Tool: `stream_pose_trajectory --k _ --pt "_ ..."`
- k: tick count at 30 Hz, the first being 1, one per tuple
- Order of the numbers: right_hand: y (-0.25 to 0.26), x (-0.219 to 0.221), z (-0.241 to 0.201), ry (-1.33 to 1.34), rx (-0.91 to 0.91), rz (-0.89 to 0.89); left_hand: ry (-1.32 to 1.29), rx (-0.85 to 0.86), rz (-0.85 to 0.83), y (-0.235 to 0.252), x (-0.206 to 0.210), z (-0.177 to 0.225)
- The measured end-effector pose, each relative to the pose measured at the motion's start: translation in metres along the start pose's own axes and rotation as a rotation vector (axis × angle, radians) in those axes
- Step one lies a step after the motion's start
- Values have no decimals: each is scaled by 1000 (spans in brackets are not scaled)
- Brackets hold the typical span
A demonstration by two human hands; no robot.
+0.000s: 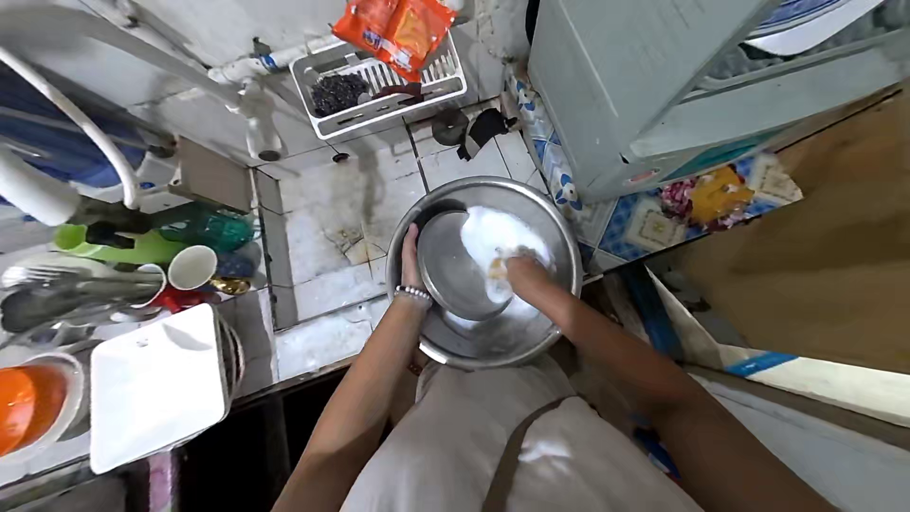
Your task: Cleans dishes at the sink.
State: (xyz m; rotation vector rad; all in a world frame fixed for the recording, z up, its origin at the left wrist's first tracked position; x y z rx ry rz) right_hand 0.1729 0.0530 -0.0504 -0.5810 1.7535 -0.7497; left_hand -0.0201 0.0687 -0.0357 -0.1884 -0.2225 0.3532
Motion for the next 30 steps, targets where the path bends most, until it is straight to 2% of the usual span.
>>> stream_pose_trajectory --k 4,6,8,11,14,17,19,21,23,26,28,30 --pt "8 8 -20 -154 31 -58 589 -162 -54 16 -24 -32" --pt "22 9 -32 -171 18 -6 883 -242 -211 20 -17 -34" --pt "40 18 -48 -139 -75 65 1023 -249 -311 24 -9 -34" --pt "33 38 -81 -47 -176 31 1093 -246 -407 28 -1 -36" --pt "-11 57 -101 -56 -282 -82 1169 -276 -465 31 2 -37" --pt "-49 78 -73 -152 -307 -216 1141 -268 -482 36 2 -52" --pt "-64 73 -36 -215 -239 -193 1174 -271 -538 35 7 -59" --pt "-57 51 -6 -309 -88 -139 1205 -280 -573 32 12 -62" --pt "-24 30 0 -306 -9 -68 1174 -263 -562 31 15 -64" --pt "16 21 -34 -160 -55 1 1158 -193 -574 37 20 -66" --pt "9 42 -65 -144 -119 -98 1231 -178 -600 38 18 -70" --pt "-21 58 -79 -198 -173 -177 1279 -246 -617 34 12 -67"
Point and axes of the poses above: each hand's wrist, its own y-axis towards the middle knuckle, its own x-axis out of the palm, z = x × y, the point moved 8 cm from there along y, towards the middle knuckle, and after that the axes turned 14 degrees about x, right-handed, at the moved point
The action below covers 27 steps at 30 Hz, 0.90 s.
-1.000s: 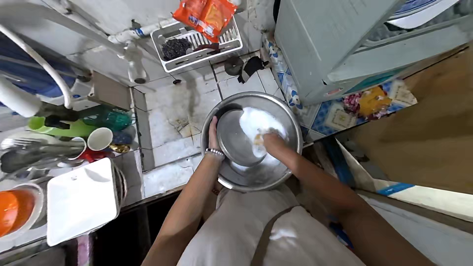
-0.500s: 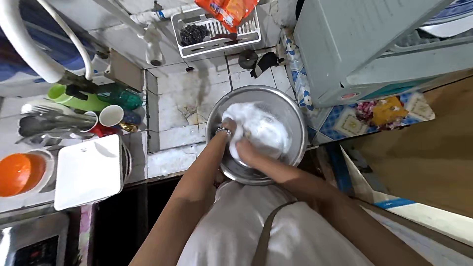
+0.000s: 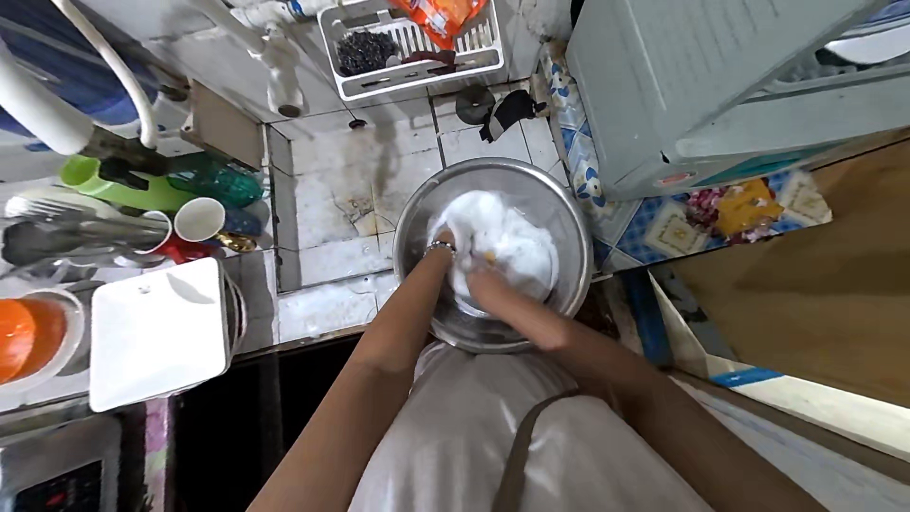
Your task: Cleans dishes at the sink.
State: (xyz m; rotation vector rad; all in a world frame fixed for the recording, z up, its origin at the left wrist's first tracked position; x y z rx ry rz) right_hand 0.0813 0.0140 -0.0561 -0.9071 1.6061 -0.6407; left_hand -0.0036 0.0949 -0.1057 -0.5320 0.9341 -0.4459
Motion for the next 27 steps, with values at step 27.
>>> stream_pose_trajectory --k 27 --pt "-126 -194 -6 215 -886 752 284 981 821 -172 -134 114"
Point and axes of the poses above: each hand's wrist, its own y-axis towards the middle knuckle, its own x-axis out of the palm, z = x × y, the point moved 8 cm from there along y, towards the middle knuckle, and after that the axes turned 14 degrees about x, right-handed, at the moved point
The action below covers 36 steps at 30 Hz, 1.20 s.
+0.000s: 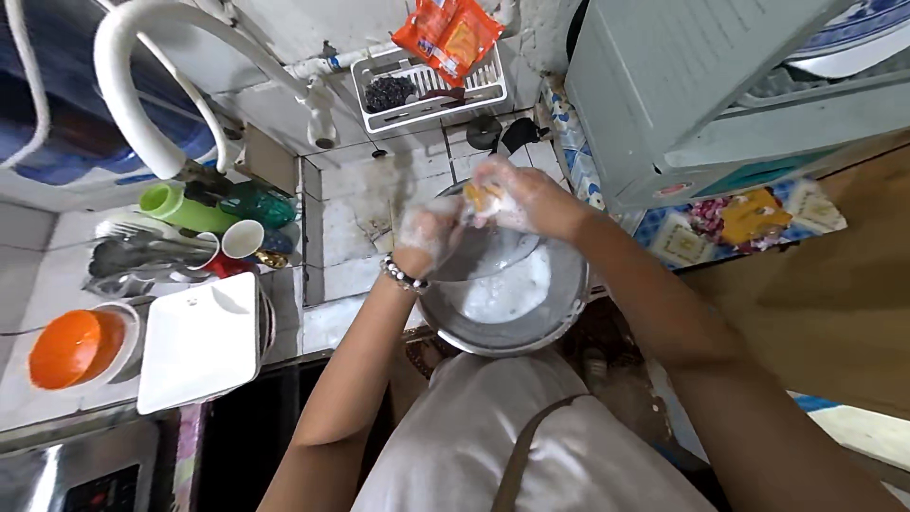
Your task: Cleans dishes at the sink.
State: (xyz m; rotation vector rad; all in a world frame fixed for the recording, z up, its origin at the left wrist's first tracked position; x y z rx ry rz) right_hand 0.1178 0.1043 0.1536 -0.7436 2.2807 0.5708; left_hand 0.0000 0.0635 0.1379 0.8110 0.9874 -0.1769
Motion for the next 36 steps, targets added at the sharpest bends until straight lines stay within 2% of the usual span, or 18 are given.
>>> stream_pose_trajectory --k 2,5,8,11,14,15,18,19,21,23,25,28,29,31,33,36 --pt "1 -10 -16 -64 -104 48 29 3 96 0 -20 -1" --pt "-4 -30 -28 -156 -265 252 91 19 236 1 -57 4" --pt "-15 -54 -21 -92 -255 473 119 -10 393 -12 -87 0" --pt "-33 -58 1 178 -118 760 32 -118 680 -40 -107 -18" --pt "-46 -26 18 493 98 1065 -227 -284 1019 -52 -98 -27" --pt "-47 -13 19 603 191 1100 -323 -358 1106 -51 -86 -25" --pt "-46 33 30 884 555 980 -487 -577 1254 -45 -41 -15" --pt "-46 43 38 933 633 945 -479 -629 1228 -43 -32 -15" --pt "-50 48 56 922 721 891 -417 -752 1053 -44 -21 -24" --pt "-60 29 71 728 730 886 -326 -790 821 -49 -19 -41" --pt "-65 1 79 418 654 887 -199 -617 593 -40 -31 -49" --pt "-60 -15 74 112 525 723 -77 -366 43 -7 -28 -38" --pt "-57 -15 69 56 486 659 -69 -293 -73 2 -21 -33" --pt "-50 -13 59 15 442 507 -71 -196 -189 13 -10 -29" --pt "-49 -9 51 10 397 360 -60 -119 -226 13 -5 -28" --pt "-50 -1 34 12 281 251 -34 3 -278 15 -1 -14"
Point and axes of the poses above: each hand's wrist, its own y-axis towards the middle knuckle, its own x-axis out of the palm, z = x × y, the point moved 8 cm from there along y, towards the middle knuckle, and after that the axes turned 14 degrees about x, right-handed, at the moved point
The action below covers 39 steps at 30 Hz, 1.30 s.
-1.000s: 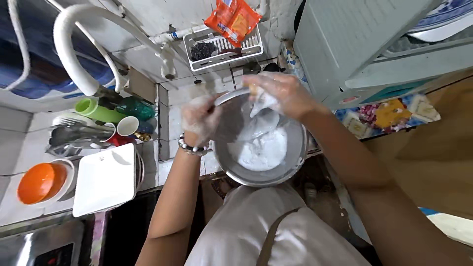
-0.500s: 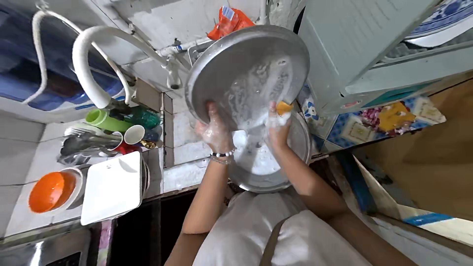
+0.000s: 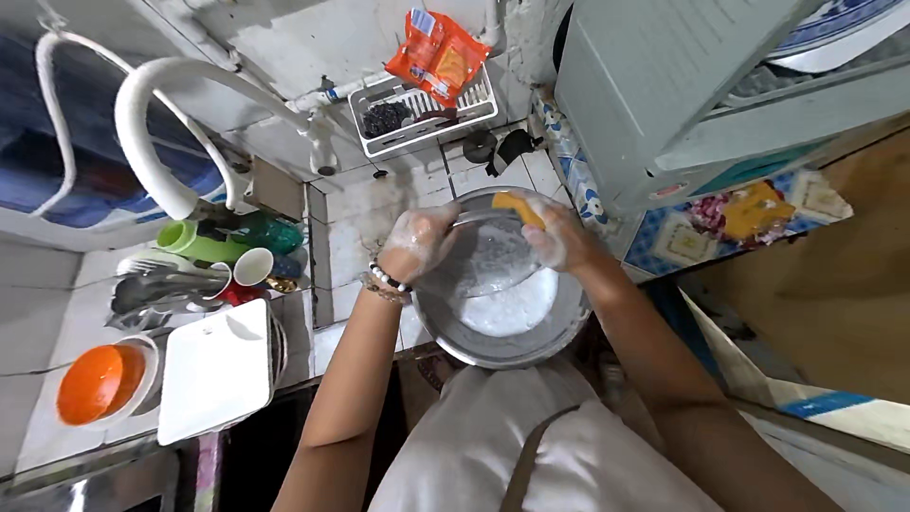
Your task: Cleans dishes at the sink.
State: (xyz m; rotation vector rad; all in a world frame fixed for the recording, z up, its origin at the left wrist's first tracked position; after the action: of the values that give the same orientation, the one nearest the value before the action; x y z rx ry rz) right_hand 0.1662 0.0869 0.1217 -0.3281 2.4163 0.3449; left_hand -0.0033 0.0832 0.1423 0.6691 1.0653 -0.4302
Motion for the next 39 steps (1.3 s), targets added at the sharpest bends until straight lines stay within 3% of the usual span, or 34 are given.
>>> stream_pose_trajectory --k 2,5,7,12,16,22,25,27,30,32,36,39 --pt "2 5 -13 3 -68 -30 9 38 -37 3 2 10" --pt "14 13 -26 -32 8 -173 27 77 -15 4 2 15" --pt "22 16 -33 -65 76 -276 12 64 21 3 -2 16" --pt "35 6 -57 33 50 -331 -7 97 180 -10 -17 18" --pt "38 -20 -56 206 -7 -204 -82 152 553 -41 -48 5" --pt "23 -44 -33 686 -313 246 -257 -2 1076 -85 -85 -25" --pt "12 -42 -30 819 -238 419 -430 -79 1292 -92 -85 -35" --pt "6 -28 -29 932 -136 492 -552 -227 1418 -89 -75 -38" --pt "-2 10 -35 1040 4 473 -659 -440 1518 -78 -46 -35" --pt "-3 34 -38 1008 121 423 -721 -494 1573 -65 -25 -28" --pt "-4 48 -42 894 9 455 -828 -464 1502 -49 -1 -26" --pt "-1 39 -34 873 -2 513 -744 -415 1521 -66 -7 -35"
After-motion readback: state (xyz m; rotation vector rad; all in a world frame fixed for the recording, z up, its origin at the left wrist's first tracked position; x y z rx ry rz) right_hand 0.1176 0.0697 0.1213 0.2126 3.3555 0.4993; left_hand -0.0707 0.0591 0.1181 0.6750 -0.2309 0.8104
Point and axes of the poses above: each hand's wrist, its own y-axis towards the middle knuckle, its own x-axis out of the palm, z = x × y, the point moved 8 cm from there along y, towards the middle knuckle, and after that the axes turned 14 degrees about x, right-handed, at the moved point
